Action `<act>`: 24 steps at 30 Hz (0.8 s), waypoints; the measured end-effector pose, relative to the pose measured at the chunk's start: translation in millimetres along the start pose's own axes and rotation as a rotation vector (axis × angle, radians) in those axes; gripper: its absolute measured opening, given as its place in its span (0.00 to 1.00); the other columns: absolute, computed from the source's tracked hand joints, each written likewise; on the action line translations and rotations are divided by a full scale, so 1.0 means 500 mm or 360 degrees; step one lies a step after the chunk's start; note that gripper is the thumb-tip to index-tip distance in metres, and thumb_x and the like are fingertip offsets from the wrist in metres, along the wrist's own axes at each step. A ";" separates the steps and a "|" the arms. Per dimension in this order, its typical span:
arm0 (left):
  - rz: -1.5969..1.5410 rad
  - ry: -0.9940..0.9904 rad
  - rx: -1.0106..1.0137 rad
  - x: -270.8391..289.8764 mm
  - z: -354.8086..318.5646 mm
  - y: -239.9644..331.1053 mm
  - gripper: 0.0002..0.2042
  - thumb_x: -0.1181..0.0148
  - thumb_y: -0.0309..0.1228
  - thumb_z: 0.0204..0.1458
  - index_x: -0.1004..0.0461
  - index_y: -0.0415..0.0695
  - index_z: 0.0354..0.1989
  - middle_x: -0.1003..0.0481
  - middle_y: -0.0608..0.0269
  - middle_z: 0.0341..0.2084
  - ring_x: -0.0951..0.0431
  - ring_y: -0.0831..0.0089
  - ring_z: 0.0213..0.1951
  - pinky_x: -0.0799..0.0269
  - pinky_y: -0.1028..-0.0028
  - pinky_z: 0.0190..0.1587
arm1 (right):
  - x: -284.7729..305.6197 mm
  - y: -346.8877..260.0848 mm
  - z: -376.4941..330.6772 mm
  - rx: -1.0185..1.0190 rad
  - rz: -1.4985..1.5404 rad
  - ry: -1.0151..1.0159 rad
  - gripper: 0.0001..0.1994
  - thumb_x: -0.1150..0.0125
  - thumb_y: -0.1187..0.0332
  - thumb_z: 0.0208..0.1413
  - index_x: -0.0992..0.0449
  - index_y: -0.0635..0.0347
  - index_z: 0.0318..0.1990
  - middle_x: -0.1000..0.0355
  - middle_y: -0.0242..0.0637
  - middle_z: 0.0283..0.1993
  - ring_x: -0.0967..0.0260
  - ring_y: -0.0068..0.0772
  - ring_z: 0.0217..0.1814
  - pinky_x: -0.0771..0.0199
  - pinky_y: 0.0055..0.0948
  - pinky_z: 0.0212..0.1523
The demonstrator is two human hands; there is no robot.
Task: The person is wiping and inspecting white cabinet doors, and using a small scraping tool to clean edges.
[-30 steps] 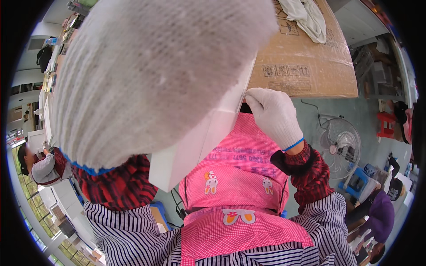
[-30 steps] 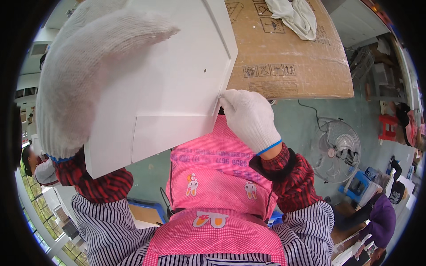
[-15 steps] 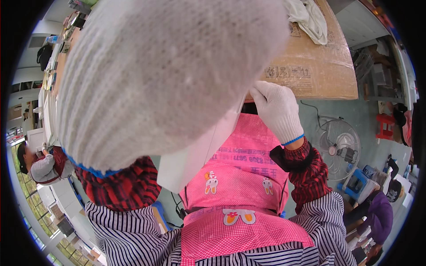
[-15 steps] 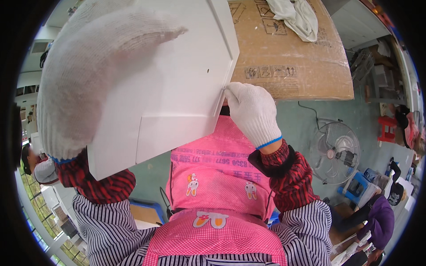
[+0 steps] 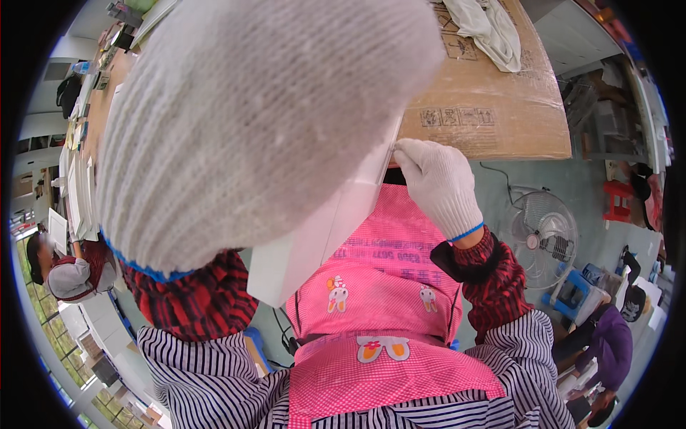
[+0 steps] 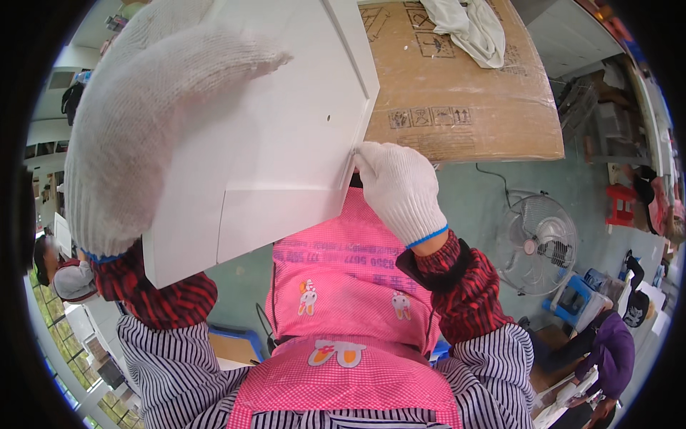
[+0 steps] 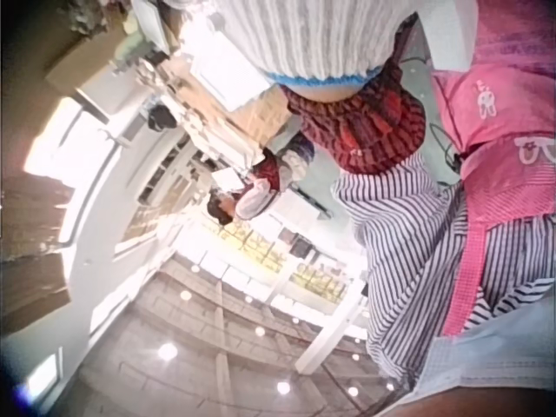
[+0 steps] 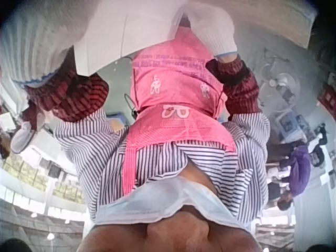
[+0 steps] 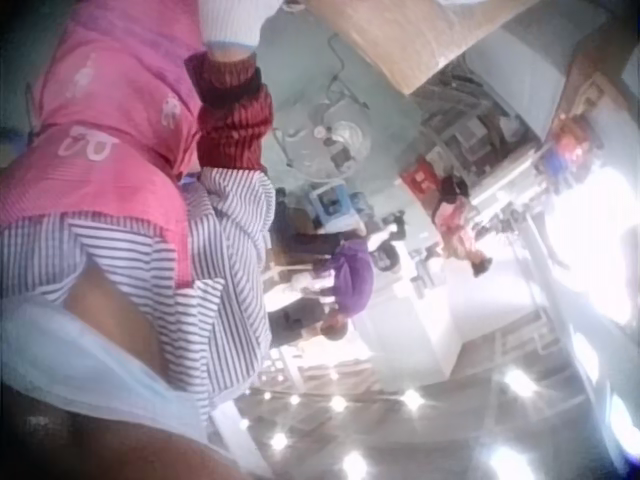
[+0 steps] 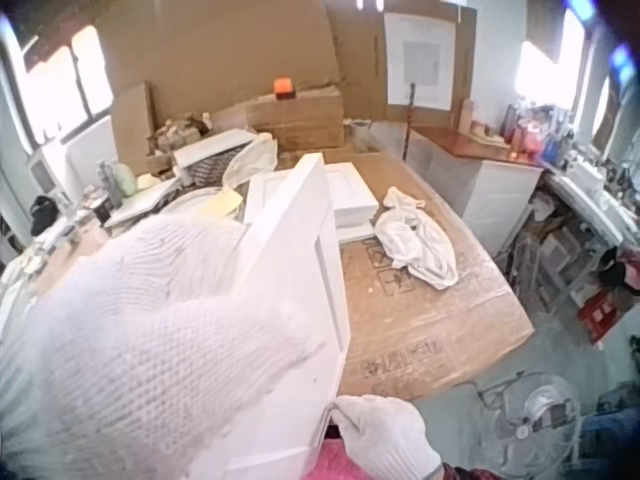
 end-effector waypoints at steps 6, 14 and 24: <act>-0.0003 0.0000 -0.0005 0.002 0.004 0.001 0.22 0.49 0.30 0.69 0.32 0.38 0.70 0.28 0.56 0.66 0.27 0.60 0.66 0.28 0.64 0.67 | 0.008 -0.006 0.002 -0.0078 -0.0094 -0.0162 0.10 0.43 0.63 0.66 0.19 0.57 0.41 0.20 0.48 0.34 0.21 0.57 0.41 0.22 0.54 0.42; -0.0010 0.0000 0.0004 0.003 0.007 0.002 0.23 0.49 0.29 0.68 0.32 0.38 0.70 0.28 0.56 0.67 0.26 0.60 0.66 0.28 0.65 0.67 | 0.010 -0.006 -0.004 -0.0055 -0.0081 -0.0138 0.08 0.43 0.64 0.66 0.21 0.56 0.40 0.21 0.49 0.35 0.21 0.57 0.41 0.23 0.53 0.41; -0.0010 -0.0007 -0.0004 0.003 0.011 0.002 0.23 0.48 0.29 0.68 0.33 0.38 0.71 0.28 0.55 0.67 0.26 0.60 0.66 0.28 0.65 0.67 | 0.007 -0.005 -0.002 -0.0016 -0.0063 -0.0074 0.08 0.44 0.64 0.67 0.22 0.56 0.41 0.21 0.47 0.34 0.22 0.57 0.40 0.23 0.54 0.41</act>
Point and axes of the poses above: each hand's wrist, its own z-axis towards the middle knuckle, its own x-axis out of the back of the hand, y = z × x, the point moved 4 cm from there along z, towards the middle knuckle
